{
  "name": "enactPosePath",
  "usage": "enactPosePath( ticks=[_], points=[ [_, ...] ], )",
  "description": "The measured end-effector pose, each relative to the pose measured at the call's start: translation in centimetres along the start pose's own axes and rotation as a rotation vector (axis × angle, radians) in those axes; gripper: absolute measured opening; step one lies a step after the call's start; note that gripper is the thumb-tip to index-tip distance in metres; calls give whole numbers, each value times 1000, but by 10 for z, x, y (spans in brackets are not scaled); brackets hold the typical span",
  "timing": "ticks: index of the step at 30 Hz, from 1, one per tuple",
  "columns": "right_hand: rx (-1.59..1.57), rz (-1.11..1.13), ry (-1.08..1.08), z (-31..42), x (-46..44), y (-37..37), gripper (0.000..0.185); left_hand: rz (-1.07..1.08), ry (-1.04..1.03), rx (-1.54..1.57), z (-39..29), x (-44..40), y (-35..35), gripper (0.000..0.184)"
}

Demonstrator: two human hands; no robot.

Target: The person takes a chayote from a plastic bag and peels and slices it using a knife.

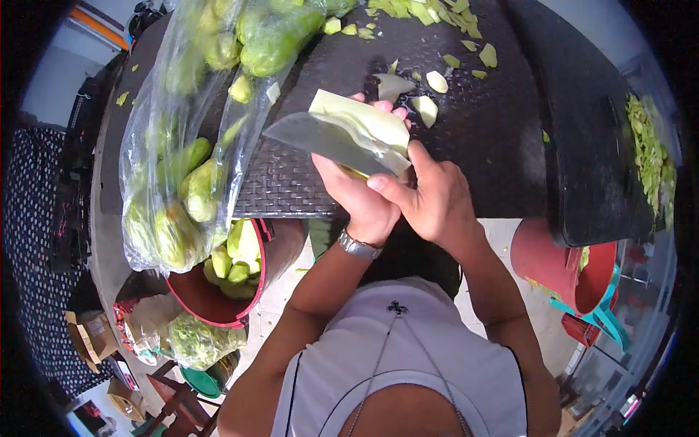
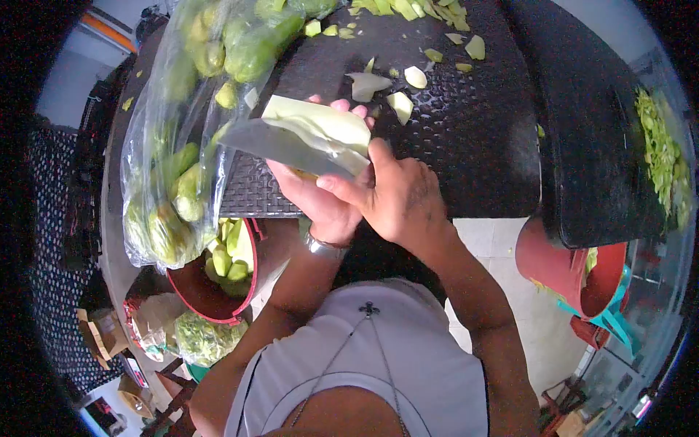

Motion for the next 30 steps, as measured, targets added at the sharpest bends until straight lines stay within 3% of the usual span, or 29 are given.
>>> enactPosePath(
  ticks=[2,3,5,7,8,11,15,16,19,27,30],
  points=[
    [-134,22,6,-5,-4,-2,62,40,-37,-114,-4,1,-3,71],
    [-222,30,15,-11,-6,-7,61,36,-48,-191,-5,4,-8,59],
    [-472,247,-191,-33,-7,-24,66,89,-89,-384,-7,1,-9,50],
    [-776,666,-629,-40,18,-40,77,101,0,-443,-13,-2,-5,45],
    [-908,701,-689,-35,19,-42,85,91,78,-402,-15,-5,3,45],
    [-1197,630,-636,-35,4,-27,85,-68,110,-315,-14,-13,9,52],
    [-391,245,-405,-48,-28,13,64,-48,235,-277,-10,-17,8,60],
    [-258,52,-233,-34,-38,29,54,-9,262,-288,-8,-19,10,61],
    [-43,-56,-29,-9,-43,27,51,-79,306,-398,-1,-15,9,62],
    [-79,44,86,-3,-58,10,50,-37,389,-426,-4,-10,16,57],
    [-257,113,-117,-24,-59,-1,49,-37,389,-478,-9,-10,12,58]
  ],
)
Point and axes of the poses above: each hand's wrist, its own x-axis away from the middle knuckle, its own y-axis out of the back of the hand, z = x × y, the point moved 10 cm from there along -x, towards the middle knuckle, and after that the axes turned 3 degrees about x, right-handed, at the moved point
